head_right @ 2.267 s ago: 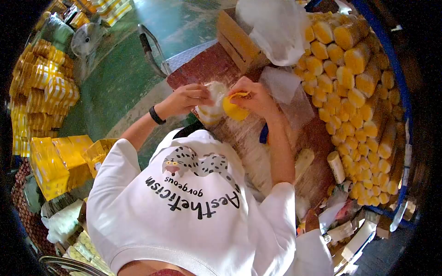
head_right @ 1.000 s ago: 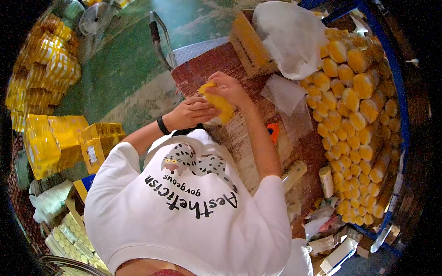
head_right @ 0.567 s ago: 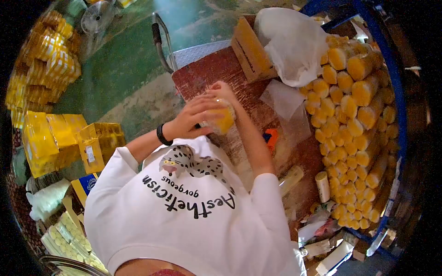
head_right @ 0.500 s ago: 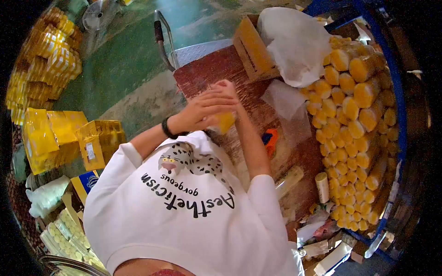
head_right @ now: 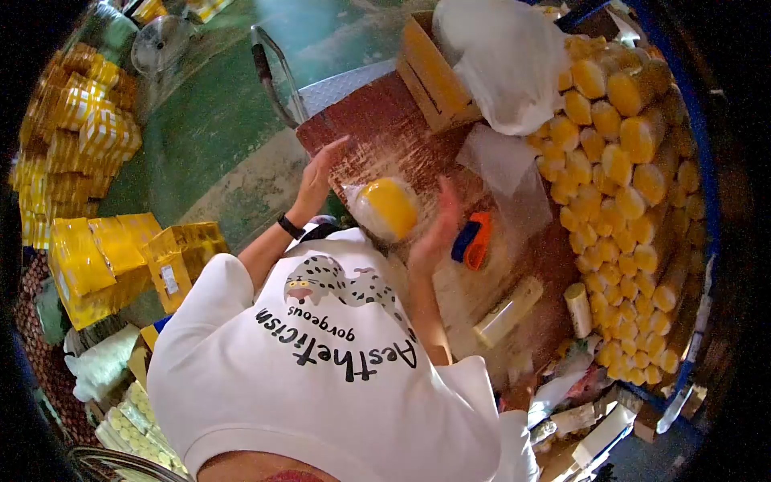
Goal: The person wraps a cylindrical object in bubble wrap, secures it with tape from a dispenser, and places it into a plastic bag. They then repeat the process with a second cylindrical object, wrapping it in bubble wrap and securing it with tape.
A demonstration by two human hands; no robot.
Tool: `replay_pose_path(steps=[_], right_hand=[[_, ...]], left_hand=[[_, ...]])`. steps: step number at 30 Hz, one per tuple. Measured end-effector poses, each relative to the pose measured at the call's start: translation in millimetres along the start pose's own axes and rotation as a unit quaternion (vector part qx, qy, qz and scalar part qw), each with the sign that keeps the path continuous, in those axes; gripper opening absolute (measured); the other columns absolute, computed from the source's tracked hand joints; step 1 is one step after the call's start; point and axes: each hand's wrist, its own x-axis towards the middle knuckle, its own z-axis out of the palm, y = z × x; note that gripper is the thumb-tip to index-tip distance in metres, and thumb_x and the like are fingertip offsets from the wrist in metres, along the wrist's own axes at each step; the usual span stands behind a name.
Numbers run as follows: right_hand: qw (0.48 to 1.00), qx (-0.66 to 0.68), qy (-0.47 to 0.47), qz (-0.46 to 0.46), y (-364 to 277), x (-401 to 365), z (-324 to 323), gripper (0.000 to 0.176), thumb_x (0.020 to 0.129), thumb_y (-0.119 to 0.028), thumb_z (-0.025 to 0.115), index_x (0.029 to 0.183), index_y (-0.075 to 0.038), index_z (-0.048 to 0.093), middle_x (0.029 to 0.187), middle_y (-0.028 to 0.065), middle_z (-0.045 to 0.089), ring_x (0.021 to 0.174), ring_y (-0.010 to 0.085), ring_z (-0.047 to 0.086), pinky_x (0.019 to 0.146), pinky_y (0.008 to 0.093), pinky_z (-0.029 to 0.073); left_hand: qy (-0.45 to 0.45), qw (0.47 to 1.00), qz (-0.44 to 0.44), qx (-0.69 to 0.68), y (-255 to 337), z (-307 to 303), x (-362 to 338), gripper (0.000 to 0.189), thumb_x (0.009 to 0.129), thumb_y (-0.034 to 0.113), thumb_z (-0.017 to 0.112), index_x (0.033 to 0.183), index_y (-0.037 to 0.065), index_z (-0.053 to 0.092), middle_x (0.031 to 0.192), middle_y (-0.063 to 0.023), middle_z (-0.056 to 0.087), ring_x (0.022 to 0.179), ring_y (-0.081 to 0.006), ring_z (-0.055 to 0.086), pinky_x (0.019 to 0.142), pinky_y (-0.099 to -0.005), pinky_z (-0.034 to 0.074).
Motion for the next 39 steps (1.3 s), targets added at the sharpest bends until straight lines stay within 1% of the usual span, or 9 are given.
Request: replay_pose_path(steps=[5,10,11,13,18,27,32,34,39], right_hand=[[0.981,0.153,-0.051,0.108,32.2,-22.7,43.0,0.051,0.096,-0.038,0.030,0.130,-0.001,0.042,0.128,0.0130,0.049,0.120,0.0236,0.046,0.105,0.0372,0.033],[0.965,0.245,-0.040,0.089,68.7,-25.3,43.5,0.051,0.098,-0.041,0.029,0.128,-0.003,0.045,0.129,0.0111,0.047,0.119,0.0238,0.046,0.099,0.0379,0.038],[0.985,0.153,-0.055,0.062,79.6,-23.1,37.7,0.049,0.097,-0.040,0.032,0.126,-0.003,0.047,0.128,0.0117,0.047,0.118,0.0246,0.046,0.098,0.0383,0.039],[0.996,-0.035,-0.080,0.019,97.2,-25.3,8.2,0.046,0.096,-0.039,0.038,0.121,-0.002,0.049,0.126,0.0128,0.048,0.117,0.0263,0.047,0.097,0.0393,0.039],[0.882,-0.463,-0.027,-0.083,121.4,-28.2,-100.0,0.045,0.089,-0.040,0.057,0.116,-0.005,0.053,0.112,0.0168,0.052,0.107,0.0337,0.048,0.097,0.0461,0.036],[0.692,-0.669,-0.054,0.266,139.0,-12.0,-164.2,0.063,0.086,-0.056,0.055,0.116,-0.001,0.055,0.110,0.0224,0.057,0.102,0.0341,0.054,0.099,0.0459,0.036],[0.903,-0.407,0.039,0.133,90.9,-1.5,-157.6,0.048,0.091,-0.045,0.055,0.111,-0.002,0.058,0.108,0.0192,0.059,0.097,0.0334,0.055,0.100,0.0395,0.034],[0.935,-0.351,0.000,-0.045,55.2,-10.0,-149.0,0.041,0.087,-0.035,0.064,0.110,-0.002,0.058,0.105,0.0173,0.061,0.093,0.0300,0.056,0.089,0.0365,0.041],[0.827,-0.350,-0.174,-0.403,-56.4,0.7,-114.8,0.026,0.072,-0.004,0.063,0.097,-0.002,0.058,0.097,0.0141,0.063,0.086,0.0268,0.059,0.084,0.0412,0.038]], left_hand=[[-0.171,0.968,0.060,-0.173,24.4,47.7,7.6,0.048,0.101,0.034,0.029,0.125,0.001,0.054,0.128,-0.0098,0.056,0.113,-0.0189,0.052,0.097,-0.0315,0.038],[-0.186,0.938,-0.269,-0.118,-67.5,24.9,-13.2,0.042,0.096,0.029,0.038,0.130,0.006,0.048,0.117,-0.0125,0.060,0.098,-0.0252,0.060,0.090,-0.0349,0.046],[-0.188,0.975,-0.066,0.100,-70.9,15.2,-12.2,0.040,0.098,0.028,0.035,0.126,0.004,0.051,0.115,-0.0126,0.060,0.098,-0.0224,0.059,0.089,-0.0328,0.045],[-0.118,0.973,0.060,0.191,-86.1,0.7,-11.9,0.037,0.100,0.026,0.035,0.121,0.003,0.055,0.113,-0.0127,0.061,0.101,-0.0216,0.058,0.089,-0.0313,0.044],[0.041,0.998,0.031,0.047,6.4,-25.5,6.6,0.031,0.100,0.021,0.039,0.116,0.003,0.059,0.115,-0.0105,0.060,0.104,-0.0213,0.057,0.089,-0.0293,0.043],[-0.005,0.993,0.107,0.048,61.1,-4.9,14.4,0.020,0.096,0.014,0.049,0.107,0.004,0.063,0.109,-0.0097,0.061,0.093,-0.0193,0.058,0.078,-0.0293,0.046],[-0.012,0.997,0.075,0.016,77.3,-6.4,22.4,0.019,0.094,0.009,0.051,0.109,0.002,0.060,0.112,-0.0098,0.059,0.100,-0.0190,0.057,0.084,-0.0295,0.045],[-0.044,0.993,0.091,-0.062,100.7,-2.9,25.9,0.026,0.093,0.014,0.054,0.117,0.002,0.056,0.120,-0.0106,0.056,0.105,-0.0200,0.056,0.089,-0.0309,0.044],[-0.222,0.934,0.278,-0.035,182.3,6.1,26.8,0.050,0.092,0.035,0.057,0.130,0.003,0.047,0.133,-0.0127,0.049,0.117,-0.0280,0.052,0.097,-0.0371,0.041]])
